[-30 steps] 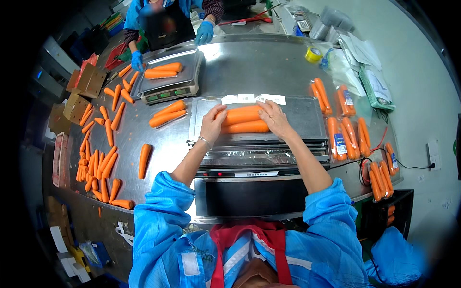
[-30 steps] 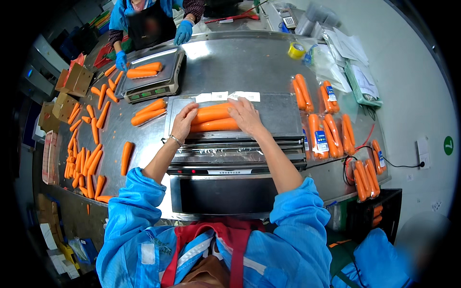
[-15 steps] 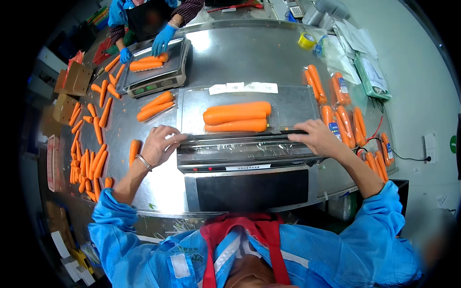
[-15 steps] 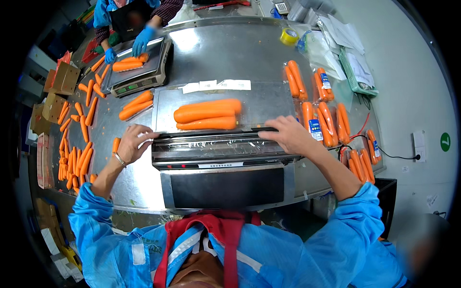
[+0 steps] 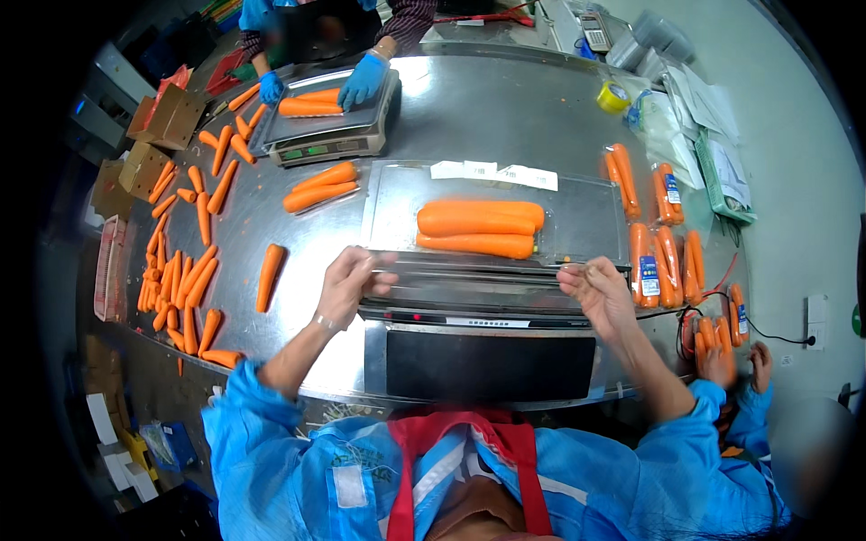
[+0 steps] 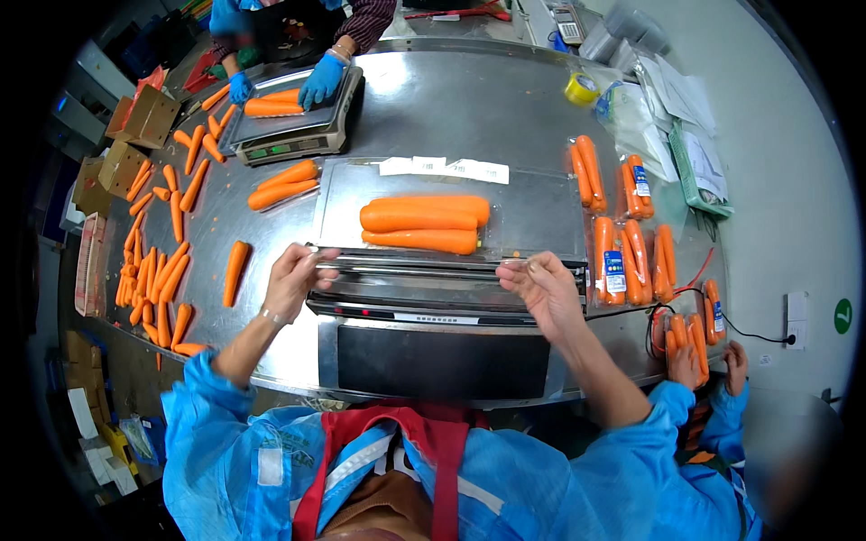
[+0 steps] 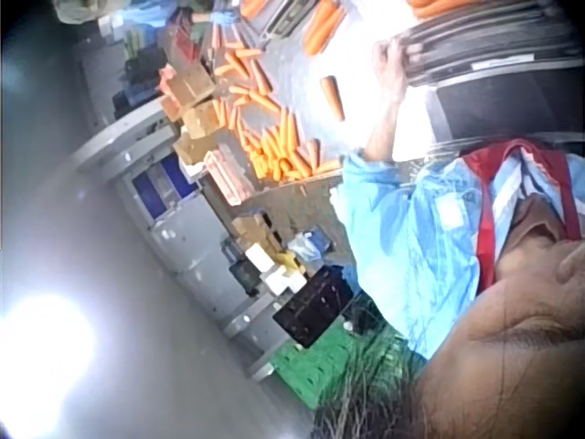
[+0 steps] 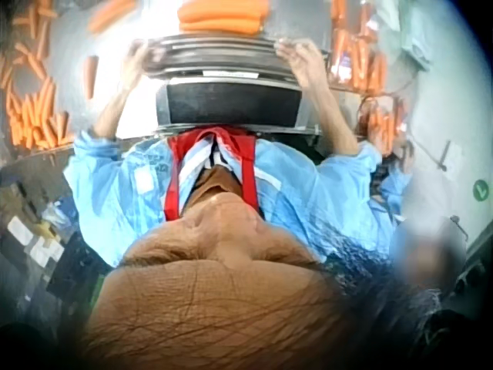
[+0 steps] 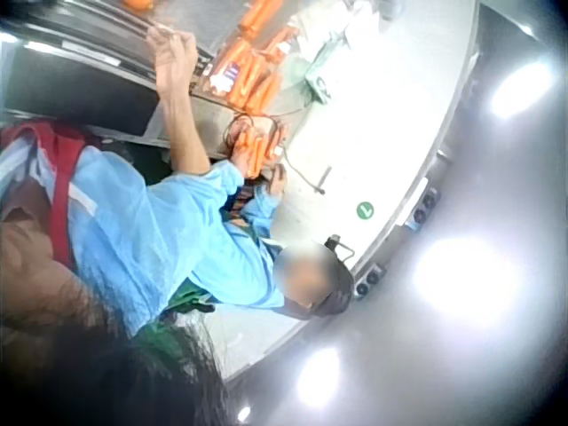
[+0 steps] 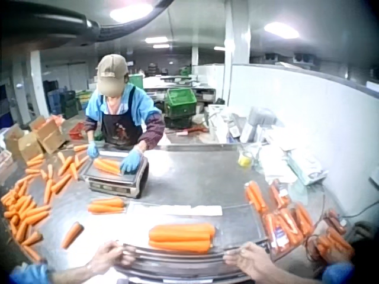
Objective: The person places loose carrots onto a plastic film on a vacuum sealer, seals the package, and moves it to a stack. The person also uses a knife to trim the ends of carrots before packaging them.
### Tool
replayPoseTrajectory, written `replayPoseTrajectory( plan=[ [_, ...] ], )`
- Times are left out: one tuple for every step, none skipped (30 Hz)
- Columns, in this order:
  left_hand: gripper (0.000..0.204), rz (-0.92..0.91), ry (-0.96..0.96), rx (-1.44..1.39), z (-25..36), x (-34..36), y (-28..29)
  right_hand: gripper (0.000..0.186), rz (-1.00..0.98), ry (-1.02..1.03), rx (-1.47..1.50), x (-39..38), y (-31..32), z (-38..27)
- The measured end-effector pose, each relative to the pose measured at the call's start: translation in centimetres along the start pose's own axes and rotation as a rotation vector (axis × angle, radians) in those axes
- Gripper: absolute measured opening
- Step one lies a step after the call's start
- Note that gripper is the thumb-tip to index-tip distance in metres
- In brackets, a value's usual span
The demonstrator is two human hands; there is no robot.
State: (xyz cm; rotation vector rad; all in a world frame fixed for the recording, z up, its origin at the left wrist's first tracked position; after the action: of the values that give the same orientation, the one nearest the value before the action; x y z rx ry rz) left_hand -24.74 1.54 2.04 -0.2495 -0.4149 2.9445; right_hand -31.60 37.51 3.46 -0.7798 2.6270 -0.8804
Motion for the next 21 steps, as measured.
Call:
replayPoseTrajectory(
  plan=[
    [0.011, 0.032, -0.090, -0.050, 1.2, -1.1, 0.1, 0.008, 0.007, 0.090, 0.085, -0.3, -0.6, -1.0],
    [0.010, 0.057, -0.176, -0.106, 2.7, -1.8, 0.3, 0.008, 0.024, 0.183, 0.165, -0.6, -1.2, -2.3],
    [0.010, 0.039, -0.310, -0.046, 6.4, -1.8, -0.2, 0.008, -0.012, 0.302, 0.137, -0.3, -2.4, -4.8],
    [0.009, 0.036, -0.442, 0.020, 10.6, -1.9, -0.6, 0.009, -0.057, 0.410, 0.116, 0.6, -3.8, -7.4],
    [0.009, -0.039, -0.566, 0.155, 13.8, -0.6, -1.9, 0.009, -0.035, 0.535, -0.170, 0.8, -5.0, -10.9],
    [0.009, -0.098, -0.696, 0.307, 16.5, 0.7, -3.0, 0.010, -0.033, 0.652, -0.447, 2.0, -6.3, -13.6],
    [0.015, -0.114, -0.775, 0.754, 18.0, 2.5, -4.9, 0.013, -0.042, 0.709, -0.871, 3.7, -7.6, -14.8],
    [0.024, -0.119, -0.833, 1.204, 18.0, 4.6, -6.4, 0.018, -0.045, 0.749, -1.299, 5.6, -8.4, -14.6],
    [0.034, -0.214, -0.775, 1.448, 16.2, 7.6, -6.5, 0.025, -0.119, 0.697, -1.572, 7.8, -8.0, -13.1],
    [0.045, -0.304, -0.694, 1.690, 13.5, 10.3, -6.1, 0.034, -0.201, 0.627, -1.837, 9.8, -7.1, -11.2],
    [0.053, -0.418, -0.600, 1.823, 10.8, 12.1, -4.9, 0.041, -0.297, 0.582, -2.007, 11.3, -6.2, -9.4],
    [0.061, -0.537, -0.498, 1.947, 8.2, 13.4, -3.3, 0.048, -0.395, 0.528, -2.176, 12.5, -5.4, -7.5],
    [0.065, -0.649, -0.429, 1.933, 6.3, 14.5, -2.1, 0.048, -0.415, 0.515, -2.200, 13.0, -4.2, -6.6],
    [0.065, -0.671, -0.412, 1.890, 5.8, 15.1, -2.1, 0.049, -0.425, 0.492, -2.225, 13.1, -3.1, -5.6],
    [0.065, -0.693, -0.395, 1.847, 5.4, 15.5, -2.3, 0.049, -0.434, 0.470, -2.250, 13.1, -2.1, -5.1],
    [0.065, -0.718, -0.367, 1.802, 4.7, 15.7, -2.3, 0.049, -0.409, 0.426, -2.243, 13.1, -1.5, -4.7],
    [0.058, -0.725, -0.290, 1.748, 4.1, 16.2, -1.9, 0.048, -0.384, 0.384, -2.235, 13.1, -1.2, -4.4],
    [0.051, -0.718, -0.227, 1.671, 3.6, 16.3, -1.7, 0.048, -0.359, 0.341, -2.228, 13.0, -0.8, -4.0],
    [0.047, -0.693, -0.205, 1.662, 2.9, 16.0, -1.7, 0.046, -0.338, 0.299, -2.204, 13.0, -0.6, -3.2],
    [0.046, -0.671, -0.193, 1.653, 1.8, 15.8, -1.6, 0.044, -0.310, 0.255, -2.186, 12.9, -0.2, -2.3],
    [0.047, -0.609, -0.255, 1.578, 0.8, 15.5, -1.6, 0.042, -0.282, 0.213, -2.169, 12.3, 0.3, -1.6]
  ],
)
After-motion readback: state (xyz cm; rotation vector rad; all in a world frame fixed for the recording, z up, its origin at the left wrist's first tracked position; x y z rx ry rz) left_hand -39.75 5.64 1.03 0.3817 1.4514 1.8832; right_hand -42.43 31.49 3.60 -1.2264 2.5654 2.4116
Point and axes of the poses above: each hand's wrist, its own x-axis towards the middle knuckle, its own y-axis out of the back of the hand, z = x × y, the point moved 9 cm from there along x, towards the middle knuckle, and after that the axes turned 15 degrees about -z, right-handed, at the moved point
